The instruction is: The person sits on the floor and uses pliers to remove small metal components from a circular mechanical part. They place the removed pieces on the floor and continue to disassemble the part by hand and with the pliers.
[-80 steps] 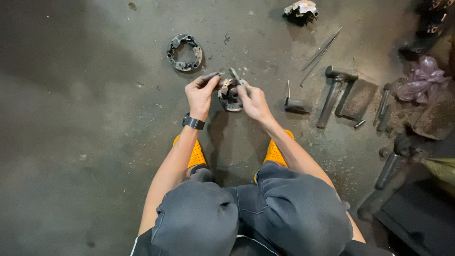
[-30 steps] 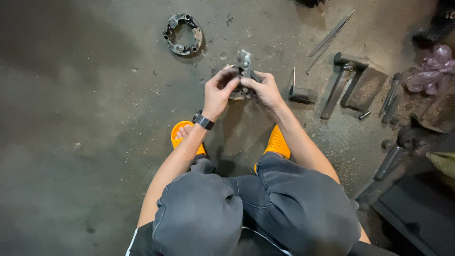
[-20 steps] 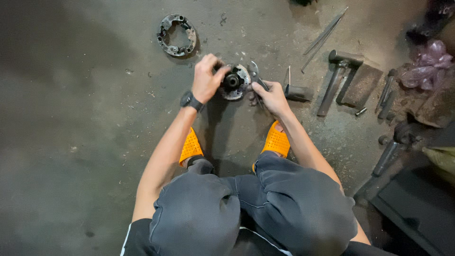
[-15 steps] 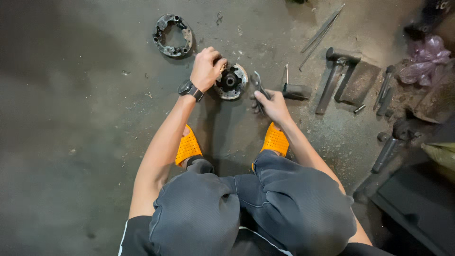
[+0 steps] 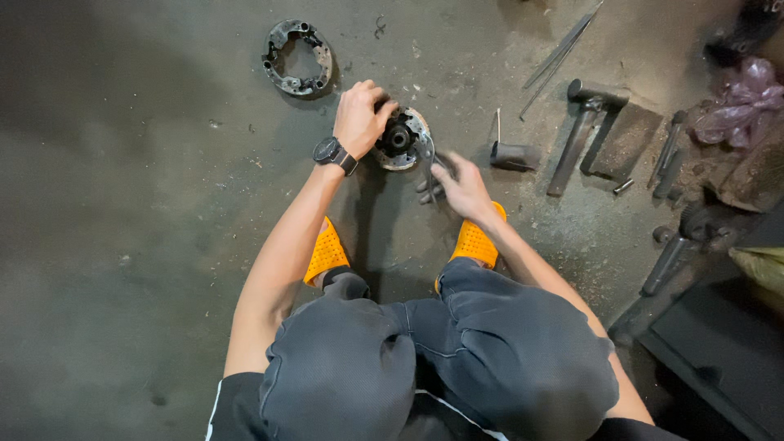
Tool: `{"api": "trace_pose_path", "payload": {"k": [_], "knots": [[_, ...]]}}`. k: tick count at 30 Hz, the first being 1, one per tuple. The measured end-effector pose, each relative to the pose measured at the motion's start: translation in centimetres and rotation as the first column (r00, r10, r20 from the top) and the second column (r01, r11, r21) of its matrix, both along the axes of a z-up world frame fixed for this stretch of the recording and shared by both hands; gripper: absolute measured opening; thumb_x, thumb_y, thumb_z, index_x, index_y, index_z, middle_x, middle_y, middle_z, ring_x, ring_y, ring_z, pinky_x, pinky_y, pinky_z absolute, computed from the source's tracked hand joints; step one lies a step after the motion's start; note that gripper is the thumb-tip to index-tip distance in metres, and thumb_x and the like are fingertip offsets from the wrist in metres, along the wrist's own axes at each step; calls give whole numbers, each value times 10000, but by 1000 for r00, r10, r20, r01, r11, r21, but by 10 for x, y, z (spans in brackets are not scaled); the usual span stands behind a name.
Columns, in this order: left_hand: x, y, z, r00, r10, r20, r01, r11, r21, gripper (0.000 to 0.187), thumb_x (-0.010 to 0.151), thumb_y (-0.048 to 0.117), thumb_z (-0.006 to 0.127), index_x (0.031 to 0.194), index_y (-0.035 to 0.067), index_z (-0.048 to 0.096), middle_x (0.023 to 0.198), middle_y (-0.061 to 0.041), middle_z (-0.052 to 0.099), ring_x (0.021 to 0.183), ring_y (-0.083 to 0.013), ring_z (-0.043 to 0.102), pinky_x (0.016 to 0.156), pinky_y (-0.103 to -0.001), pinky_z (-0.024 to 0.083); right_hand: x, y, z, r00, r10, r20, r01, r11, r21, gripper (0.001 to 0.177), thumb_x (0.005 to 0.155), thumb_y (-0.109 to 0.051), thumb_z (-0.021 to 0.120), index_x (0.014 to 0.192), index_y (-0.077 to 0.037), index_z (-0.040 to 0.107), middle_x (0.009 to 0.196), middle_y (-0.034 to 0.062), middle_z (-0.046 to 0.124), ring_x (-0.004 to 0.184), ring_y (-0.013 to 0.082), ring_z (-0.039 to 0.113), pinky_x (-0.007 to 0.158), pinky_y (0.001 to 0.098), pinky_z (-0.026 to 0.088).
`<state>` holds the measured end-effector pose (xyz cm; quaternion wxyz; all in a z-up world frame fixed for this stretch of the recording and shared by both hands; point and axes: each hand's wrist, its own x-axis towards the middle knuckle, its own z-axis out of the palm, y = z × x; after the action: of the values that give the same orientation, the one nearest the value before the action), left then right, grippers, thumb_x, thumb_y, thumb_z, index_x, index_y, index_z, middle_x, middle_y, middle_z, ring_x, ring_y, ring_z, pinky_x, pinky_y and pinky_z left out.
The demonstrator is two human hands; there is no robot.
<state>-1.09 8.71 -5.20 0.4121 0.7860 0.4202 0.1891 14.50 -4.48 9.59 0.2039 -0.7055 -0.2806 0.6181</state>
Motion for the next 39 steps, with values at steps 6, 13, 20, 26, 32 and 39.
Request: {"api": "trace_pose_path", "payload": {"k": [6, 13, 20, 26, 32, 39], "knots": [[-13, -18, 8, 990, 26, 138, -24, 1000, -10, 135, 855, 195, 730, 953, 139, 656, 904, -39, 541, 913, -288, 548, 779, -389, 429, 15, 60, 2, 973, 214, 82, -210, 976, -55, 272, 983, -181, 576, 1012, 71, 674, 844, 243, 692, 715, 253, 710, 593, 386, 585], [-14, -26, 7, 978, 85, 189, -81, 996, -32, 191, 854, 99, 714, 1028, 121, 639, 974, -21, 536, 974, -237, 517, 860, -350, 378, 30, 115, -12, 963, 143, -226, -201, 944, -260, 261, 999, -107, 518, 1022, 151, 546, 814, 298, 645, 674, 393, 708, 595, 492, 597], [-13, -26, 1, 975, 98, 198, -102, 995, 8, 248, 796, 84, 740, 1026, 124, 656, 981, -32, 561, 958, -257, 537, 836, -372, 396, 27, 121, -30, 958, 161, -236, -228, 929, -291, 273, 994, -95, 490, 995, 172, 542, 792, 332, 653, 694, 411, 709, 594, 505, 607], [-12, -25, 3, 973, 118, 197, -120, 993, -1, 216, 826, 55, 718, 1028, 104, 661, 977, -25, 551, 959, -233, 534, 846, -365, 392, 34, 123, -55, 914, 406, 20, -379, 869, -317, 296, 948, -203, 598, 968, 92, 613, 718, 260, 657, 651, 345, 702, 494, 443, 542], [-12, -25, -2, 971, 109, 212, -118, 992, 34, 227, 828, 78, 730, 1043, 107, 665, 985, -42, 562, 958, -252, 536, 831, -395, 401, 11, 140, -19, 880, 472, 56, -414, 819, -397, 287, 878, -206, 602, 879, 76, 657, 743, 252, 653, 683, 370, 684, 564, 484, 561], [-13, -24, -1, 982, 66, 179, -85, 991, 103, 186, 861, 137, 700, 1032, 117, 628, 979, -34, 542, 946, -240, 523, 791, -355, 386, 8, 135, -27, 818, 570, 75, -497, 766, -408, 389, 940, -205, 554, 1109, 143, 600, 839, 258, 636, 735, 340, 686, 569, 473, 543]]}}
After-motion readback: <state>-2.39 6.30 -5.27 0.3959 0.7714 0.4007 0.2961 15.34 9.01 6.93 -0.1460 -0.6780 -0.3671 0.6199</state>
